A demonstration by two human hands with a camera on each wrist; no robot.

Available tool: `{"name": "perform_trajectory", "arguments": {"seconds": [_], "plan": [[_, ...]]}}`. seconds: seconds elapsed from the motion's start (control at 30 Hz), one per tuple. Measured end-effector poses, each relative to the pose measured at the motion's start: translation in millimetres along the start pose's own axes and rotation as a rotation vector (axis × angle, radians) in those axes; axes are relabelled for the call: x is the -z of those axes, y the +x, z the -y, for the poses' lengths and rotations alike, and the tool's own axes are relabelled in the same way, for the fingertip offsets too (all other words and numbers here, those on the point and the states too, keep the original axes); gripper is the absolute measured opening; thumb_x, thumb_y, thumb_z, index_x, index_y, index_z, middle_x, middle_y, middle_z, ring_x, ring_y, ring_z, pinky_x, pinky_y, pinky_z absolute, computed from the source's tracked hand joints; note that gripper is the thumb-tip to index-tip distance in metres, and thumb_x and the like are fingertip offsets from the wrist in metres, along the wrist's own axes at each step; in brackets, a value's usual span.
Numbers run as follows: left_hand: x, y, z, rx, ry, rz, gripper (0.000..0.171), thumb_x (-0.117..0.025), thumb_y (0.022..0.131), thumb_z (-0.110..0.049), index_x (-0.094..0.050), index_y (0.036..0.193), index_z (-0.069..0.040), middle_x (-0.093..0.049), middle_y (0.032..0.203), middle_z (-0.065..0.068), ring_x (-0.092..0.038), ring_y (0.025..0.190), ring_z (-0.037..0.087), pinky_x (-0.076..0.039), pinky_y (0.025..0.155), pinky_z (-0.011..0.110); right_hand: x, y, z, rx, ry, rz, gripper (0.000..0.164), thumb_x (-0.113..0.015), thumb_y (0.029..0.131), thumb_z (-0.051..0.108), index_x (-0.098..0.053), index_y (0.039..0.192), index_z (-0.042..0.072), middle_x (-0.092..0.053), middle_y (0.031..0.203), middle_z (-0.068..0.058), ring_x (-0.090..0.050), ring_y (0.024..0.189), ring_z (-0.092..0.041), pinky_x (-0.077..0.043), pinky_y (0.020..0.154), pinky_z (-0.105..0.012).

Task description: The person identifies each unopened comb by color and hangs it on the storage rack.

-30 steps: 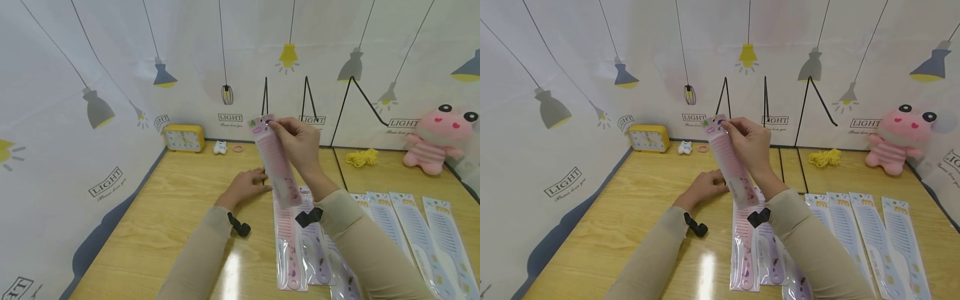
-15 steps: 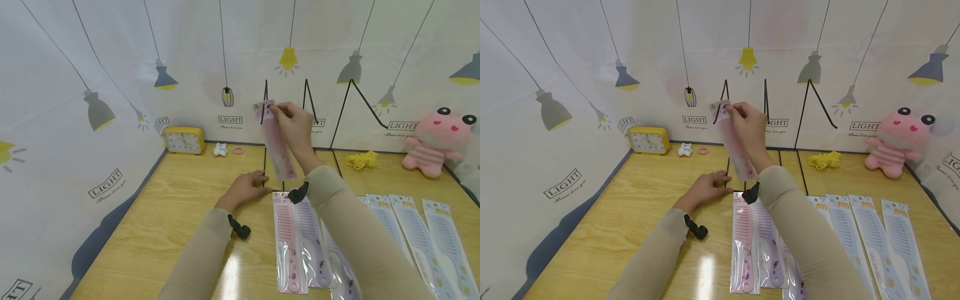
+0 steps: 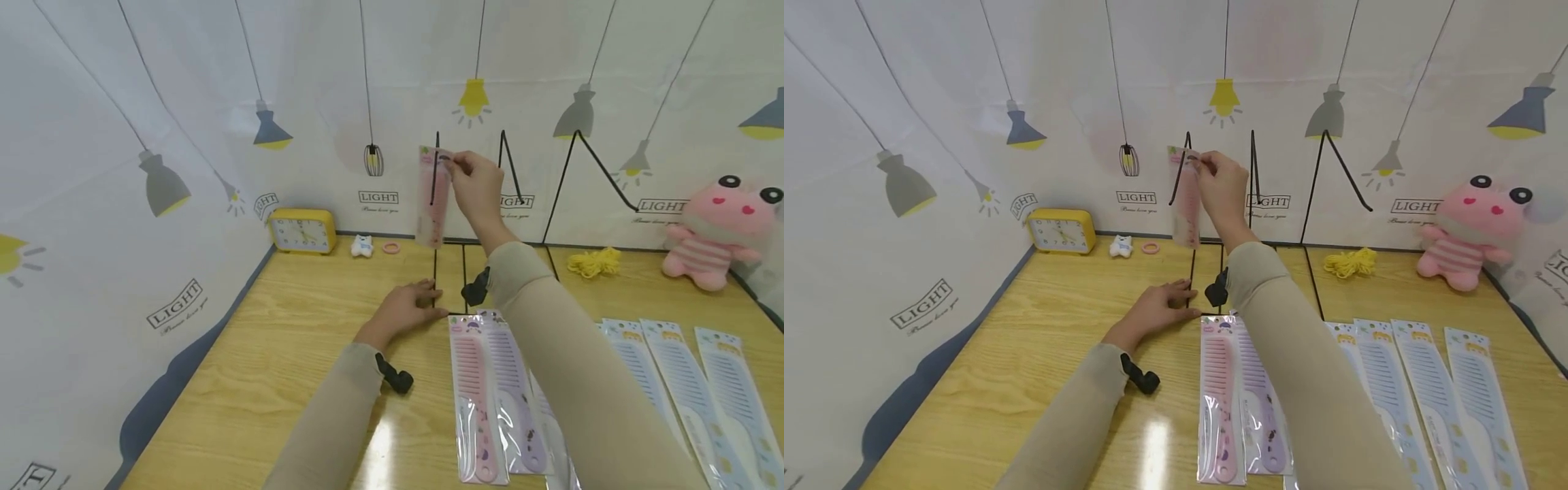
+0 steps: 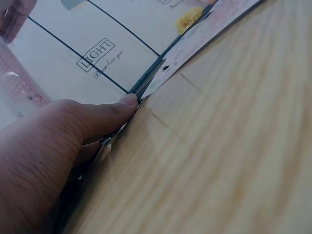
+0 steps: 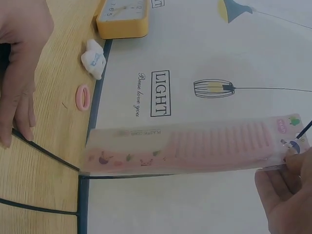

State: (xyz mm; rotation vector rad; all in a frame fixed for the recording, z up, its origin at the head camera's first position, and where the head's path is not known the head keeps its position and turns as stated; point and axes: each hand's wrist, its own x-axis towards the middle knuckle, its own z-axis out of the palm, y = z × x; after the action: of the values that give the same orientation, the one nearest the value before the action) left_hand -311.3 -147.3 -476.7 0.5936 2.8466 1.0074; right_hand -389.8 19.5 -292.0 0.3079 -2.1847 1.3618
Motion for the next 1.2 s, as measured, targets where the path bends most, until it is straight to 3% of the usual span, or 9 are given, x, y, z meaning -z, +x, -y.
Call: {"name": "perform_trajectory", "arguments": {"seconds": [0.27,0.6,0.77,1.03,1.2], "plan": [[-5.1,2.7,0.6,-0.010,0.017,0.005,0.060,-0.066,0.090,-0.061,-0.062,0.140,-0.027,-0.041,0.157,-0.006,-0.033,0.147,0.016,-0.029,0.120,0.038,5,-10,-8,-0.019,-0.012,0.003,0.026,-0.065,0.100,0.027,-0.072,0.114,0.006,-0.073,0.103,-0.009,-0.066,0.091,-0.018,-0.054,0.081,-0.028],[-6.0,1.1,0.2,0.004,0.022,0.013,0.060,-0.065,0.090,-0.062,-0.061,0.141,-0.028,-0.039,0.158,-0.007,-0.032,0.147,0.015,-0.027,0.120,0.037,30,-43,-32,-0.096,0.025,0.064,0.047,-0.068,0.091,0.053,-0.070,0.109,0.010,-0.072,0.103,-0.005,-0.067,0.095,-0.017,-0.054,0.085,-0.034],[-6.5,2.2,1.3,0.005,0.017,0.021,0.061,-0.065,0.090,-0.062,-0.060,0.141,-0.028,-0.038,0.158,-0.007,-0.032,0.147,0.016,-0.027,0.120,0.038,44,-78,-43,-0.134,-0.001,0.183,0.049,-0.070,0.088,0.058,-0.070,0.108,0.013,-0.073,0.104,-0.003,-0.068,0.098,-0.019,-0.055,0.086,-0.039],[-3.5,3.8,5.3,0.023,0.027,0.011,0.062,-0.065,0.090,-0.062,-0.059,0.143,-0.029,-0.037,0.159,-0.007,-0.031,0.148,0.018,-0.026,0.120,0.041,56,-140,-57,-0.180,-0.011,0.529,0.058,-0.070,0.088,0.060,-0.068,0.121,0.013,-0.071,0.115,-0.003,-0.066,0.109,-0.024,-0.055,0.092,-0.046],[-3.1,3.6,4.9,0.019,0.025,0.010,0.063,-0.064,0.090,-0.064,-0.059,0.143,-0.030,-0.038,0.159,-0.008,-0.032,0.148,0.018,-0.027,0.120,0.042,63,-165,-73,-0.174,-0.023,0.629,0.060,-0.075,0.085,0.057,-0.067,0.123,0.011,-0.070,0.116,-0.003,-0.066,0.111,-0.025,-0.055,0.094,-0.045]]}}
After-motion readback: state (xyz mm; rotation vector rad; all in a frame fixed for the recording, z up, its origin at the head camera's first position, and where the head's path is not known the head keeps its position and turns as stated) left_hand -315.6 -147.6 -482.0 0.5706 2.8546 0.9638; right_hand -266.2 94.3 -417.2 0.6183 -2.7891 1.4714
